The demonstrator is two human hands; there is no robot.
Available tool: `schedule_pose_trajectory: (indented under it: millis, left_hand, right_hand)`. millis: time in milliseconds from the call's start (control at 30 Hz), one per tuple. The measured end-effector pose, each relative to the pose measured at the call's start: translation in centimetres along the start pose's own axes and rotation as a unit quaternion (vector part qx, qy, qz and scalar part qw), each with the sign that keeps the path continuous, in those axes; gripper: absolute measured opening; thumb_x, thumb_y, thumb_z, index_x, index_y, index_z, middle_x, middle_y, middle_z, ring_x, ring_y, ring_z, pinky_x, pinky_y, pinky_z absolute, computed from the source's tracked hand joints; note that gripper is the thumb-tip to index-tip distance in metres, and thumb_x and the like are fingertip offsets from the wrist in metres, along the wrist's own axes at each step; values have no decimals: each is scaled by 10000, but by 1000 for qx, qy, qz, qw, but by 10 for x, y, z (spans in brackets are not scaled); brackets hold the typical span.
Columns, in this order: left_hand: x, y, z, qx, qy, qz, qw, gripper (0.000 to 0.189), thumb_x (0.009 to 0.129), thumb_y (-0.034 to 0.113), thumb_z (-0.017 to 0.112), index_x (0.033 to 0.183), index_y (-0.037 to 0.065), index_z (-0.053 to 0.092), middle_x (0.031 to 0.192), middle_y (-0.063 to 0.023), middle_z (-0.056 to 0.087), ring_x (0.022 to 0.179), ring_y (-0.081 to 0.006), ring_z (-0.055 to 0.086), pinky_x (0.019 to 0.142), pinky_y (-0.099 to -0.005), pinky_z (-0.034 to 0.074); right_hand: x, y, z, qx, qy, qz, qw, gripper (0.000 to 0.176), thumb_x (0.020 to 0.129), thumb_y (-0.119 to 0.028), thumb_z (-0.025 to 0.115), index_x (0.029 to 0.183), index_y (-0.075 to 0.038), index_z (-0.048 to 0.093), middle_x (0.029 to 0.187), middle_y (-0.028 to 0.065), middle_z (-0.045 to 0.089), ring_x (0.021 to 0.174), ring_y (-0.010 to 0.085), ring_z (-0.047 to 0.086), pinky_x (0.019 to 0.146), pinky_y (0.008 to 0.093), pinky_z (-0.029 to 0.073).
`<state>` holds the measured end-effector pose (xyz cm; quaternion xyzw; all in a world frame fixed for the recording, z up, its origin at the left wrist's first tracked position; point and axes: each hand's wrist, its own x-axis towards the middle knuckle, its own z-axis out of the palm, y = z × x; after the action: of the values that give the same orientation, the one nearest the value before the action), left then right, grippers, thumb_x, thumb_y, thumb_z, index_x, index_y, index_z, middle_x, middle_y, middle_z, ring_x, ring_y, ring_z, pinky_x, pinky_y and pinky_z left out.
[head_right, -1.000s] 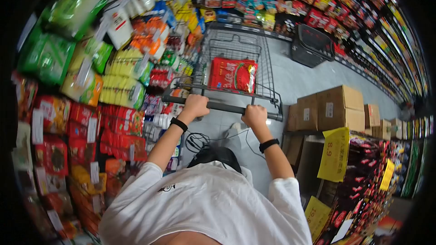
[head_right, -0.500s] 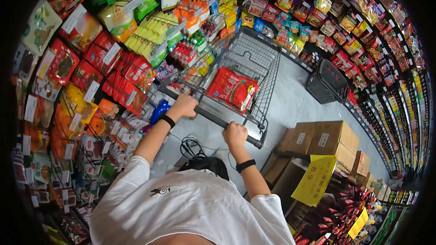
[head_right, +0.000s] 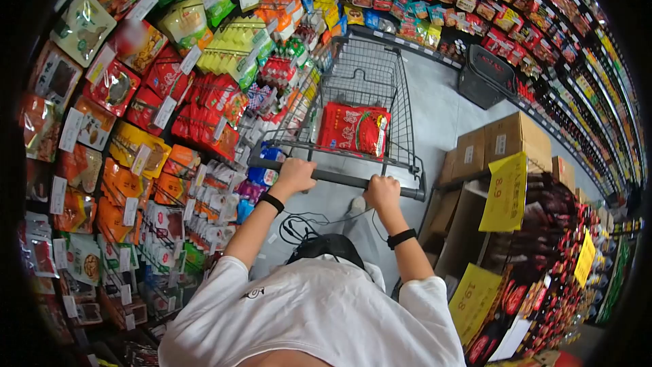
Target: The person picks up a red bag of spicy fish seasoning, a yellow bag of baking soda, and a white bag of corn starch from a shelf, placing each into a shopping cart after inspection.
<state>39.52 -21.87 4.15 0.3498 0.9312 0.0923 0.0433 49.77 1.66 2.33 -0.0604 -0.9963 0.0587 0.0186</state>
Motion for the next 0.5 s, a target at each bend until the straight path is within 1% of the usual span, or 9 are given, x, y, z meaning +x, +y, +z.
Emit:
schedule_pose_trajectory:
  millis: [33,67,167,300,333,367,433,467,500]
  left_hand:
    - [-10,4,10,-4,9,1,1000,210,572,213,609,731,81,647,652,-170,624,636,-335,626,602,-430,494]
    - [-23,9,19,-8,17,2,1000,213,573,210,609,736,78,641,650,-168,623,635,-334,627,602,-431,495]
    - [-51,25,19,-15,18,13,1000,196,580,199,602,722,67,627,647,-163,622,632,-330,627,600,-436,496]
    - [-83,38,28,-14,22,11,1000,170,585,181,594,704,64,623,645,-155,623,624,-320,628,589,-423,499]
    - [-91,41,29,-22,21,4,1000,160,576,160,594,702,62,607,654,-143,619,653,-317,622,615,-425,487]
    - [-100,43,33,-39,48,14,998,160,574,152,594,706,61,599,660,-141,616,665,-317,618,624,-428,480]
    - [-117,45,45,-64,109,26,992,162,570,136,595,712,58,584,673,-136,611,689,-318,610,642,-434,466]
    - [-127,50,40,-73,93,9,993,134,575,103,586,697,63,550,705,-121,595,758,-316,584,705,-434,446]
    - [-130,51,37,-50,81,0,995,147,571,115,601,706,75,561,701,-115,607,759,-301,598,718,-428,443]
  right_hand:
    - [-13,1,1,-4,-7,2,1000,101,575,-147,609,615,-54,613,637,143,625,653,303,626,588,399,489]
    - [-26,2,2,2,20,-10,1000,98,571,-141,605,614,-53,609,630,143,621,637,304,621,589,393,488]
    - [-54,0,3,-10,-6,-5,1000,88,588,-136,586,617,-54,604,643,152,625,640,302,621,595,395,487]
    - [-92,-6,4,-11,8,0,1000,100,591,-149,593,629,-57,605,643,148,627,635,302,619,592,399,487]
    - [-101,-7,6,-7,16,-1,1000,106,590,-153,596,631,-56,605,641,147,626,630,303,617,590,401,486]
    - [-108,-8,7,-3,25,-10,1000,111,589,-158,600,633,-56,606,638,145,626,625,305,616,588,404,485]
    - [-124,-18,0,-12,-18,-4,1000,123,601,-165,608,665,-61,619,677,149,642,681,298,637,641,385,503]
    - [-133,-20,-2,-11,-33,-1,999,121,605,-163,609,673,-64,623,689,152,646,699,296,643,660,375,508]
    - [-134,-21,-3,-10,-38,5,999,120,609,-161,610,681,-66,627,700,154,651,718,294,649,679,366,514]
